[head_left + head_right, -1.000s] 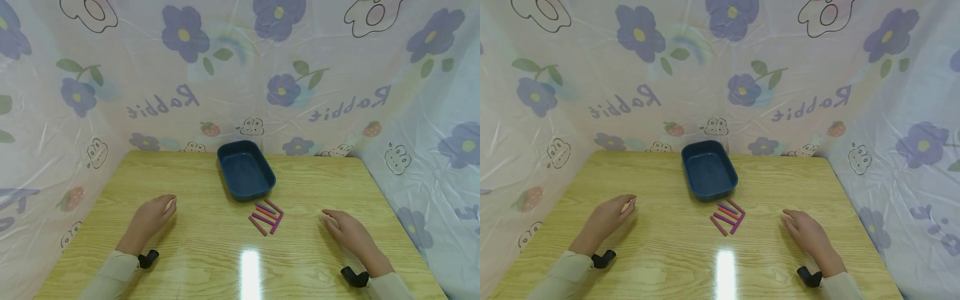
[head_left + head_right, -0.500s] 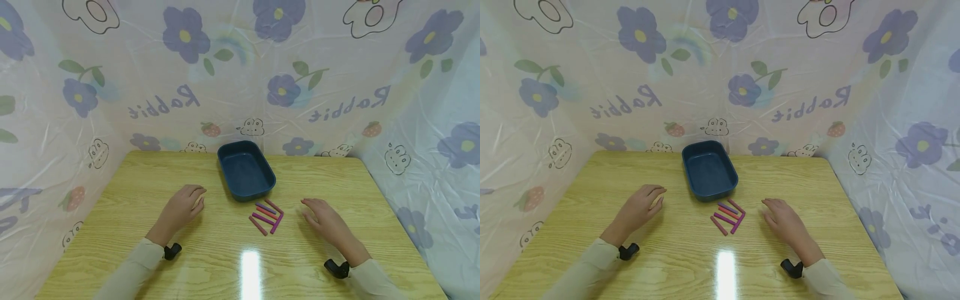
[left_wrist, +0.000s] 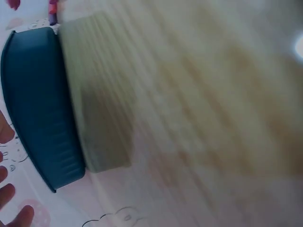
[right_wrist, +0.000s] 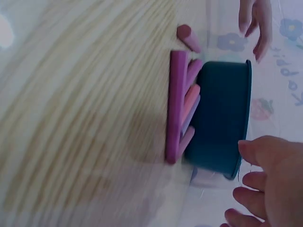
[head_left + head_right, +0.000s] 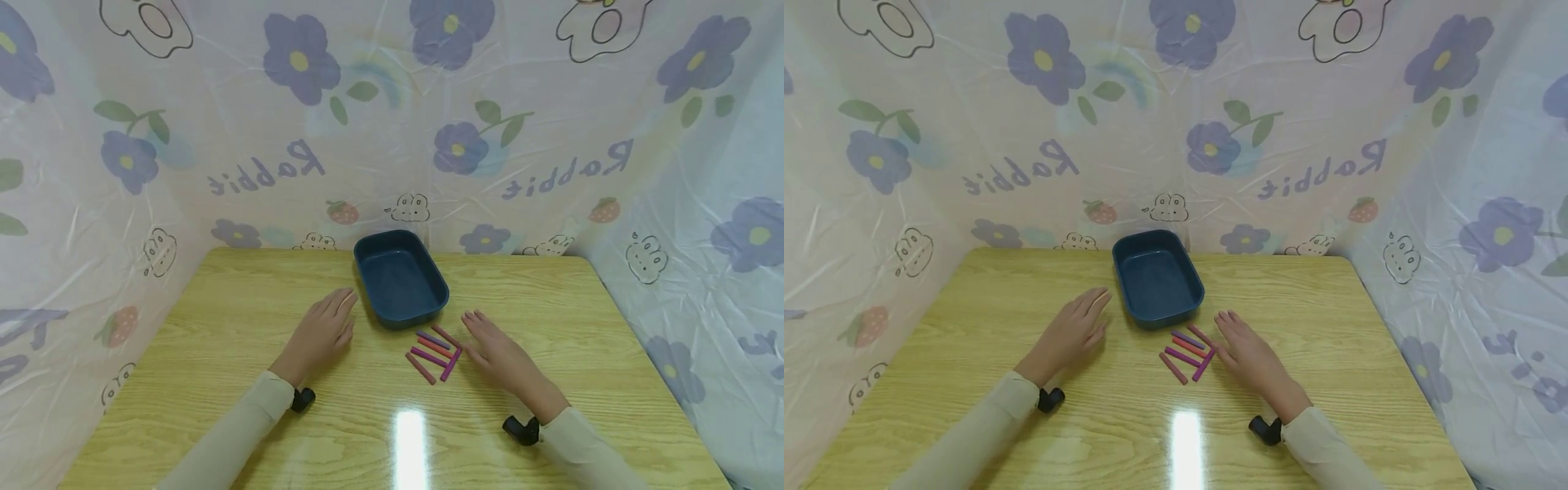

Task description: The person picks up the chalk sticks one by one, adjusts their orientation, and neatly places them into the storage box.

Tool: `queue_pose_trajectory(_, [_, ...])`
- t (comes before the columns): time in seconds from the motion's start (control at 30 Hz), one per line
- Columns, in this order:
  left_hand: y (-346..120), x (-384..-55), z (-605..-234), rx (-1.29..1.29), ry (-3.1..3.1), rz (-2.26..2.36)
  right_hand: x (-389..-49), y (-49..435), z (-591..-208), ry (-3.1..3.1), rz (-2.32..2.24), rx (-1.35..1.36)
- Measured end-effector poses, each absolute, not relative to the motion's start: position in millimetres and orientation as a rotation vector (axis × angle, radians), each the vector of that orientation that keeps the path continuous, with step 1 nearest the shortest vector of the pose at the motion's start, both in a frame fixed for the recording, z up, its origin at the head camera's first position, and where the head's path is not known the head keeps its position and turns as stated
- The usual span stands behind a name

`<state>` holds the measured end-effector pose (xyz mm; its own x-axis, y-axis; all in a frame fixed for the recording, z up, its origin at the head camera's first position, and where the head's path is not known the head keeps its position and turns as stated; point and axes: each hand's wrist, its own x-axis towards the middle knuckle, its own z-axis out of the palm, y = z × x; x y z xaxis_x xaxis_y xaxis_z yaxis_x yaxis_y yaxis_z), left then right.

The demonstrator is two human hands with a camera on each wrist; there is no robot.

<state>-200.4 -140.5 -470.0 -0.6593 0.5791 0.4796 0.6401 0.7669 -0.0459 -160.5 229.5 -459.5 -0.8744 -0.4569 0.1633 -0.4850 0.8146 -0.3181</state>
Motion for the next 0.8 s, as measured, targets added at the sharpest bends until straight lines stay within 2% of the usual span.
queue_pose_trajectory(0.43, [-124.3,-240.6,-473.1,-0.940,-2.542,-0.097,-166.6,196.0,-460.0,-2.832,0.480,0.939])
queue_pose_trajectory(0.8, [-120.3,-279.9,-477.4,-0.858,-2.634,0.063,-167.3,172.8,-459.9,-2.789,0.406,0.941])
